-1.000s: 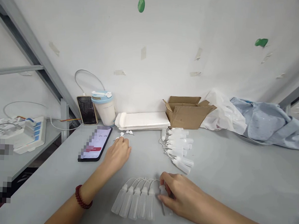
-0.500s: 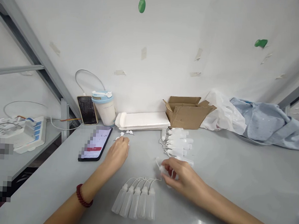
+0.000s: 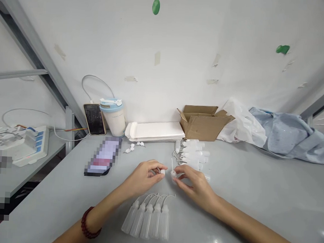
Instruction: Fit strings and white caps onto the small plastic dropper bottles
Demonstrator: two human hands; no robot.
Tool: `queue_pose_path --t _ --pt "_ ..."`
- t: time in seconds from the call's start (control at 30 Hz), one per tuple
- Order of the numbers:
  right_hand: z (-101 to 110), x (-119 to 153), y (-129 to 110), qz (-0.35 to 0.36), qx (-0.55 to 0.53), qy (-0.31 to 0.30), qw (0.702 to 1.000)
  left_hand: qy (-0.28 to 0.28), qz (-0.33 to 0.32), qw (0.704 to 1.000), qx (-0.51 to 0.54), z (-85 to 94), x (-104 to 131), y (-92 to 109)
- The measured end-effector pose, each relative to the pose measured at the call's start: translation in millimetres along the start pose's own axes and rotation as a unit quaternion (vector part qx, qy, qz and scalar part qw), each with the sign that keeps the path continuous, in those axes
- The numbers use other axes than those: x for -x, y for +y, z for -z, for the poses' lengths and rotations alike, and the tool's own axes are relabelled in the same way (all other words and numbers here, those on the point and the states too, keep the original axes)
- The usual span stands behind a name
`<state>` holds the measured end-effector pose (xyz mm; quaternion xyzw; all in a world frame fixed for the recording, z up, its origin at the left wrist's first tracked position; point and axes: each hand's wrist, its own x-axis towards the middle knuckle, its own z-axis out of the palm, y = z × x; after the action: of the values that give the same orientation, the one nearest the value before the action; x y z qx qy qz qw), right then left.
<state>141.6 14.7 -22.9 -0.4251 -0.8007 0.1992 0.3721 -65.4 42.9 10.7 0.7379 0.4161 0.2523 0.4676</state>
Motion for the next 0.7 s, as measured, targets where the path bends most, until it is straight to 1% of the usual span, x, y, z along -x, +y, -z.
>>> queue_pose_path --t 0.2,0.43,0.57,0.7 --pt "-3 1 3 0.031 0.024 0.001 0.999 0.013 -0.022 0.999 0.04 -10.8 -1 -8" --pt "-7 2 4 0.075 0.037 -0.019 0.996 0.026 -0.041 0.998 0.038 -11.7 -2 -8" --pt "-9 1 5 0.076 0.035 -0.051 0.995 0.02 -0.02 0.997 0.072 -15.8 -2 -7" --pt "-8 0 3 0.076 0.037 -0.073 0.994 0.045 0.007 0.996 0.082 -16.9 -2 -4"
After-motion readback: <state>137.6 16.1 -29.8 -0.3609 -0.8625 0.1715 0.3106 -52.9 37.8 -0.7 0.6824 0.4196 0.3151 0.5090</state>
